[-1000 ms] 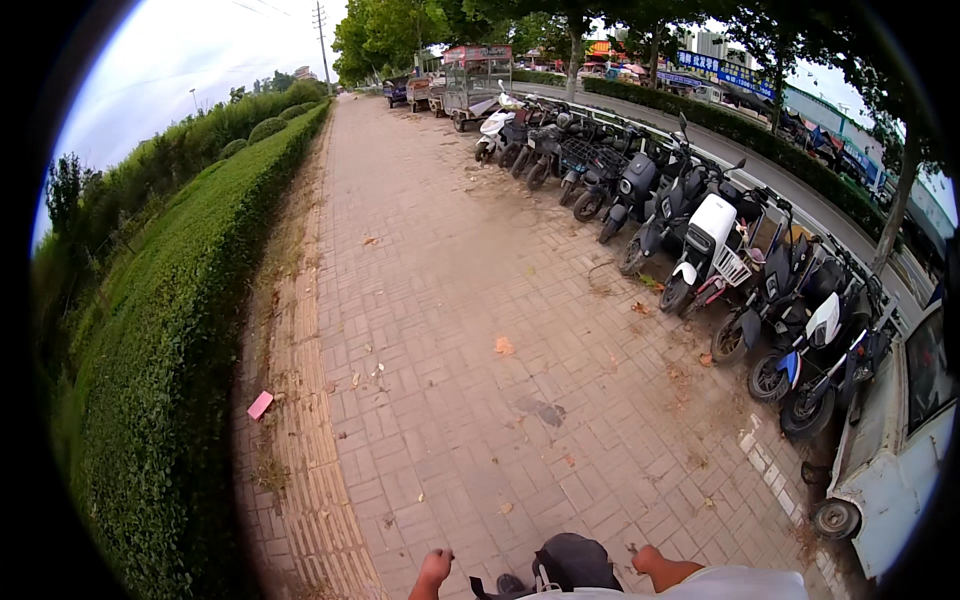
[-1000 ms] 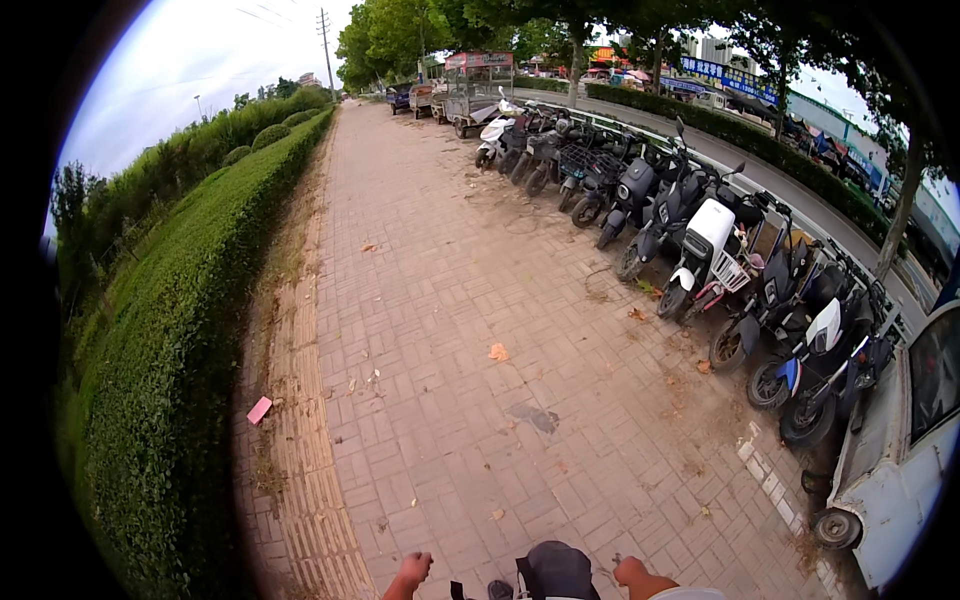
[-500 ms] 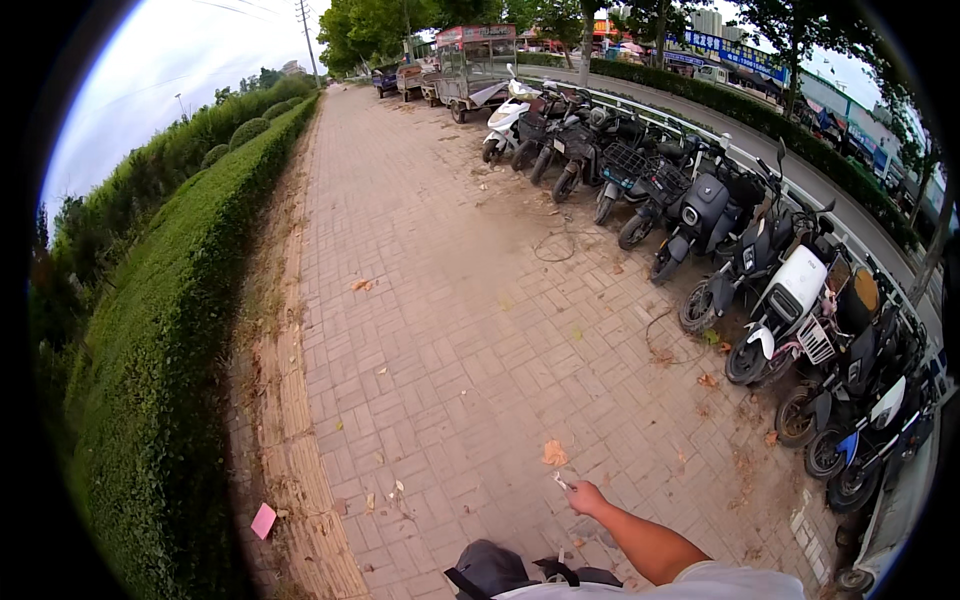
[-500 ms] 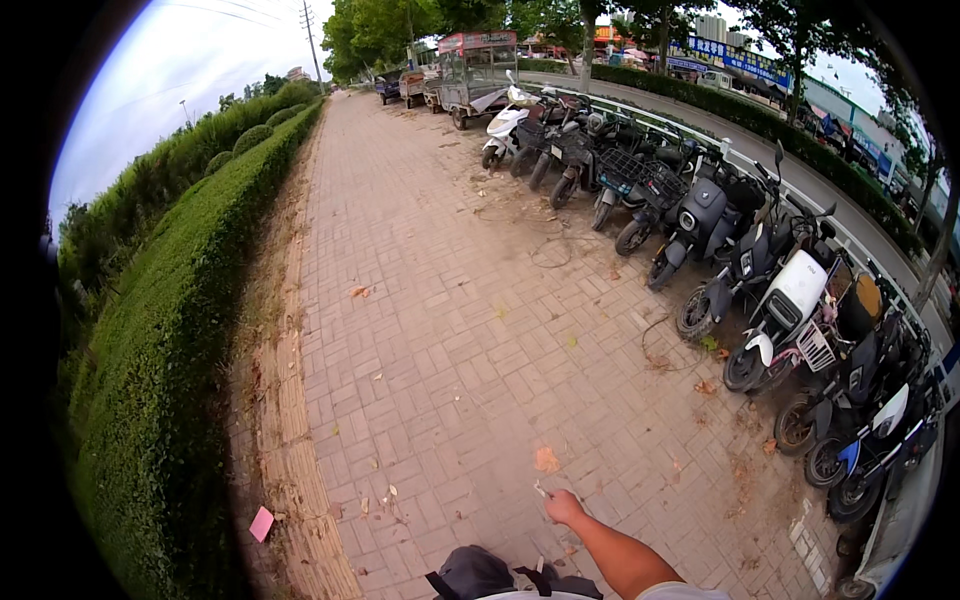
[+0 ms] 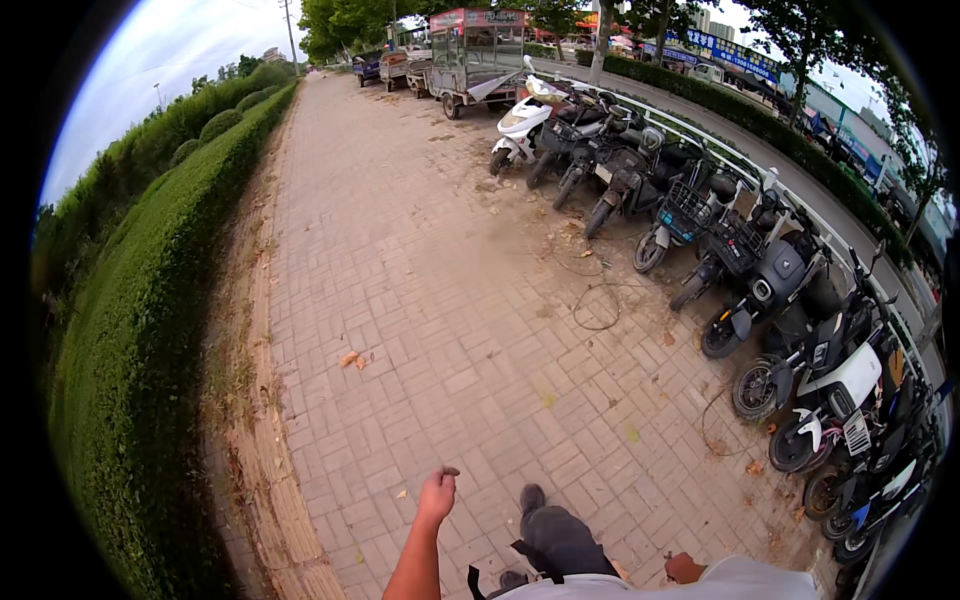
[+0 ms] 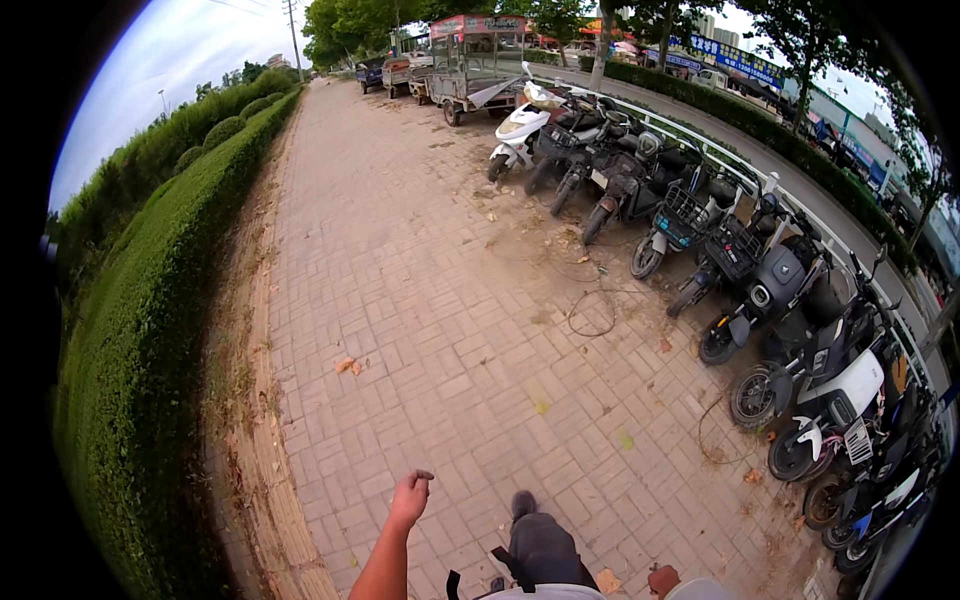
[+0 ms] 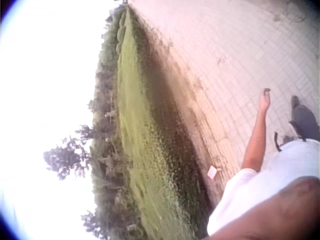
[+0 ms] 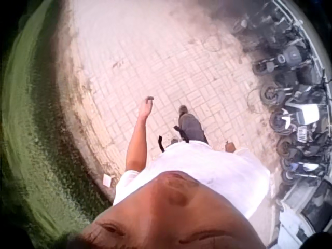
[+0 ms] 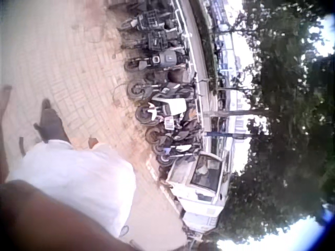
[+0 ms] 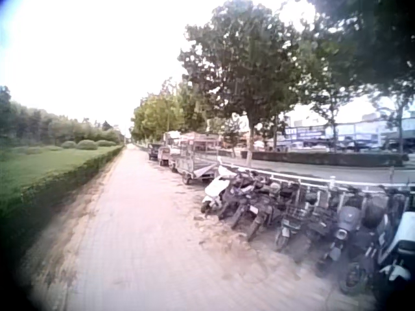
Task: The person uses a screwdriver to loosen a wire from a metal basket on a scooter, then selects a bolt from a bin of parts and uses a wrench to tighten a fastener on the front wheel of another scooter.
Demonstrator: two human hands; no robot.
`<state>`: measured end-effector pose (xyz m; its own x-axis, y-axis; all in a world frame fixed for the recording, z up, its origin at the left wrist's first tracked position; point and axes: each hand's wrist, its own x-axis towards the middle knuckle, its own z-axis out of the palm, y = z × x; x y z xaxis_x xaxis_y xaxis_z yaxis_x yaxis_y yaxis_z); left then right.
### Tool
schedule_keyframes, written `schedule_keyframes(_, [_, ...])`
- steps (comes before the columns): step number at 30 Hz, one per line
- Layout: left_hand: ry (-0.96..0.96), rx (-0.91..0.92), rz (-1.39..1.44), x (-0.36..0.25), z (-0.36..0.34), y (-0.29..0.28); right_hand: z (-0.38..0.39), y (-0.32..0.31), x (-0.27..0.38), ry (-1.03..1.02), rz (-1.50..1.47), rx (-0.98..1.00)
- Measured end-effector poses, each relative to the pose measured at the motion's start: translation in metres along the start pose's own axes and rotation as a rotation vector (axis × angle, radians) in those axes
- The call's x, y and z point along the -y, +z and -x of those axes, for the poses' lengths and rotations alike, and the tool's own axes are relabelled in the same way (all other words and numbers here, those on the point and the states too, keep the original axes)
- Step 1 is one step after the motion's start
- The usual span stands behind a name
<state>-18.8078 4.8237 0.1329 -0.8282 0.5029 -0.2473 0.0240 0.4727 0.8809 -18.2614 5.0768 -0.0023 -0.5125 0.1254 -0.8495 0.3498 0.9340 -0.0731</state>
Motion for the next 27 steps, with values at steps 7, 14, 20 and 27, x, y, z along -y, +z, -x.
schedule_keyframes(7, [-0.043, 0.106, -0.242, -0.015, -0.325, -0.042, -0.203, -0.236, -0.035, 0.089, -0.339, -0.479])
schedule_keyframes(14, [-1.330, -0.004, -0.041, 0.159, -0.329, -0.218, -0.453, -0.928, 0.042, -0.218, -1.029, -0.747])
schedule_keyframes(20, [-1.418, -0.165, 0.099, 0.139, -0.591, -0.296, -0.599, -1.194, 0.034, -0.196, -1.193, -0.777])
schedule_keyframes(27, [-0.210, 0.056, 0.084, -0.180, -1.253, -0.269, -0.693, -1.048, -0.077, 0.398, -0.309, 0.097])
